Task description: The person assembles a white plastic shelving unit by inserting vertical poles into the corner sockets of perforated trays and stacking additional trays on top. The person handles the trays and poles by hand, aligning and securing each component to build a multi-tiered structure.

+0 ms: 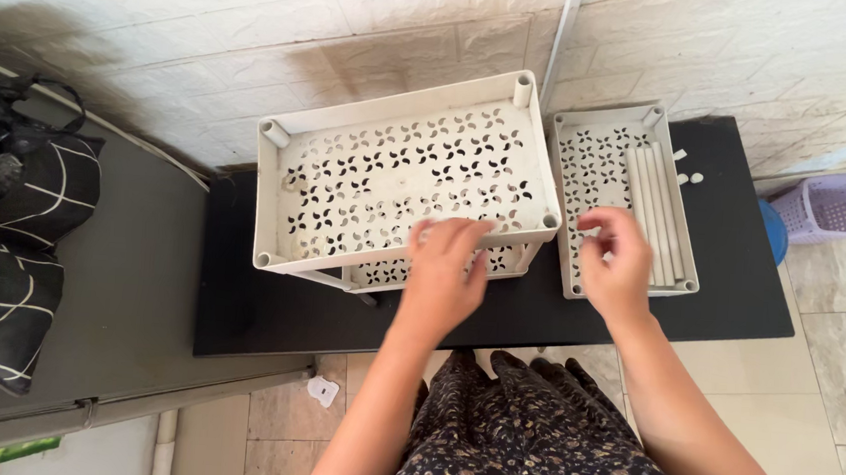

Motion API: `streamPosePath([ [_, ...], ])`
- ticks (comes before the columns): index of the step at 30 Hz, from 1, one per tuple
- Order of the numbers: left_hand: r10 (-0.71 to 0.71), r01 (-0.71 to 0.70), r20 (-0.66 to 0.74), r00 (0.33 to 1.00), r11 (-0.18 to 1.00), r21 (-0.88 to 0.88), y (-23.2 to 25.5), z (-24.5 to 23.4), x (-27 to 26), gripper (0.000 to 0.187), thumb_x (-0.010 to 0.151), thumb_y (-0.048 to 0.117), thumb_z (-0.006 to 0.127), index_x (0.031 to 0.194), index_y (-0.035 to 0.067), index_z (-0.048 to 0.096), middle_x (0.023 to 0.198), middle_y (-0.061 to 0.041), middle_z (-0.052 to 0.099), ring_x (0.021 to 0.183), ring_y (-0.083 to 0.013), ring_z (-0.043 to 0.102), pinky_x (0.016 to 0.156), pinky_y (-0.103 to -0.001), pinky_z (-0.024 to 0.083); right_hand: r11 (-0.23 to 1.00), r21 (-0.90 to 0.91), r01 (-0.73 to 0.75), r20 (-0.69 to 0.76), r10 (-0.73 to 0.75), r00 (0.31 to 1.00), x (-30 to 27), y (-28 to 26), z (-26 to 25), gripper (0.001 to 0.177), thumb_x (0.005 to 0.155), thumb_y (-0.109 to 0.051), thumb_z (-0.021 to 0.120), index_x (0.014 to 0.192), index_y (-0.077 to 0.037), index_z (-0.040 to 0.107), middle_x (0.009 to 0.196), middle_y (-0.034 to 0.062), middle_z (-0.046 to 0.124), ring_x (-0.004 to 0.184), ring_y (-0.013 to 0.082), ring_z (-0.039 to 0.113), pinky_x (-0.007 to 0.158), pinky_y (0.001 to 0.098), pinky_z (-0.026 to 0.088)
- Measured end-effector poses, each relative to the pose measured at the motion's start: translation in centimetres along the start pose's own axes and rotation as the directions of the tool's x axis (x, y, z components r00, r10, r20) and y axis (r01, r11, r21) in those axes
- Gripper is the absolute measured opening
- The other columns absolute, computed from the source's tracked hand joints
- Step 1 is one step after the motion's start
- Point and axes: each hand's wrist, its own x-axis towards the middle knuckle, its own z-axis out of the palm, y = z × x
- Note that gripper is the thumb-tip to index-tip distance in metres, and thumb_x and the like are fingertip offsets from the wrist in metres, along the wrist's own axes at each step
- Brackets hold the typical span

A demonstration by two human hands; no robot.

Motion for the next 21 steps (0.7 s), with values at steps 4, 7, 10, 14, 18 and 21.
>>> streamPosePath([
  [4, 0.171, -0.17, 0.02, 0.985, 0.985, -0.022, 1.7, 3.2, 1.6, 0.047, 0.092, 0.002, 0.068, 0.137, 0.013, 0.061, 0.11, -0.003, 0.066, 0.104, -0.0231, 0.065, 0.098, -0.043, 0.046, 0.997, -0.071, -0.043, 0.258, 0.06, 0.964, -0.1, 2.9, 1.6, 0.031, 0.084, -0.001, 0.069, 0.115, -0.002, 0.064, 0.103, 0.0071, 0.064, 0.071, 0.0145, 0.06, 0.06, 0.029, 0.05],
  [7, 0.173, -0.175, 0.065, 0.983, 0.984, 0.016, 2.0, 4.6, 2.4, 0.059, 0.085, -0.001, 0.067, 0.141, 0.016, 0.062, 0.092, -0.004, 0.058, 0.091, -0.024, 0.062, 0.082, -0.039, 0.048, 0.992, -0.043, -0.115, 0.272, 0.122, 0.955, -0.2, 3.9, 2.9, 0.024, 0.09, -0.006, 0.069, 0.113, -0.003, 0.065, 0.093, 0.0068, 0.063, 0.067, 0.0171, 0.056, 0.06, 0.0314, 0.047],
  [10, 0.144, -0.145, 0.036, 0.989, 0.989, 0.02, 1.7, 5.2, 2.7, 0.062, 0.079, 0.0, 0.07, 0.138, 0.018, 0.063, 0.087, -0.005, 0.052, 0.082, -0.0255, 0.057, 0.078, -0.04, 0.048, 0.99, -0.092, -0.106, 0.229, 0.125, 0.965, -0.6, 4.3, 3.4, 0.014, 0.093, -0.009, 0.07, 0.104, -0.003, 0.065, 0.085, 0.0074, 0.061, 0.067, 0.0185, 0.056, 0.062, 0.0328, 0.046],
  [14, 0.115, -0.115, 0.05, 0.992, 0.993, -0.009, 1.4, 5.4, 2.6, 0.063, 0.076, 0.0, 0.072, 0.136, 0.019, 0.064, 0.088, -0.006, 0.053, 0.079, -0.028, 0.056, 0.076, -0.042, 0.048, 0.985, -0.145, -0.096, 0.221, 0.127, 0.967, -1.0, 4.5, 3.3, 0.015, 0.093, -0.011, 0.073, 0.094, -0.001, 0.063, 0.08, 0.0089, 0.058, 0.066, 0.0203, 0.055, 0.063, 0.0343, 0.045],
  [18, 0.102, -0.101, 0.059, 0.993, 0.995, -0.018, 1.4, 5.5, 2.3, 0.063, 0.077, -0.002, 0.071, 0.136, 0.02, 0.065, 0.088, -0.006, 0.054, 0.079, -0.0282, 0.056, 0.075, -0.042, 0.049, 0.991, -0.082, -0.106, 0.233, 0.122, 0.965, -1.1, 4.1, 3.1, 0.01, 0.093, -0.008, 0.07, 0.101, -0.004, 0.068, 0.086, 0.0078, 0.062, 0.069, 0.0199, 0.057, 0.063, 0.0329, 0.047],
  [21, 0.11, -0.108, 0.069, 0.992, 0.994, -0.022, 1.4, 5.5, 2.2, 0.06, 0.08, -0.002, 0.069, 0.136, 0.021, 0.065, 0.087, -0.006, 0.053, 0.082, -0.0277, 0.058, 0.074, -0.042, 0.049, 0.996, -0.027, -0.088, 0.237, 0.092, 0.967, -0.7, 3.8, 3.4, 0.016, 0.092, -0.007, 0.068, 0.108, -0.005, 0.068, 0.093, 0.0057, 0.066, 0.071, 0.0179, 0.06, 0.063, 0.0311, 0.048],
])
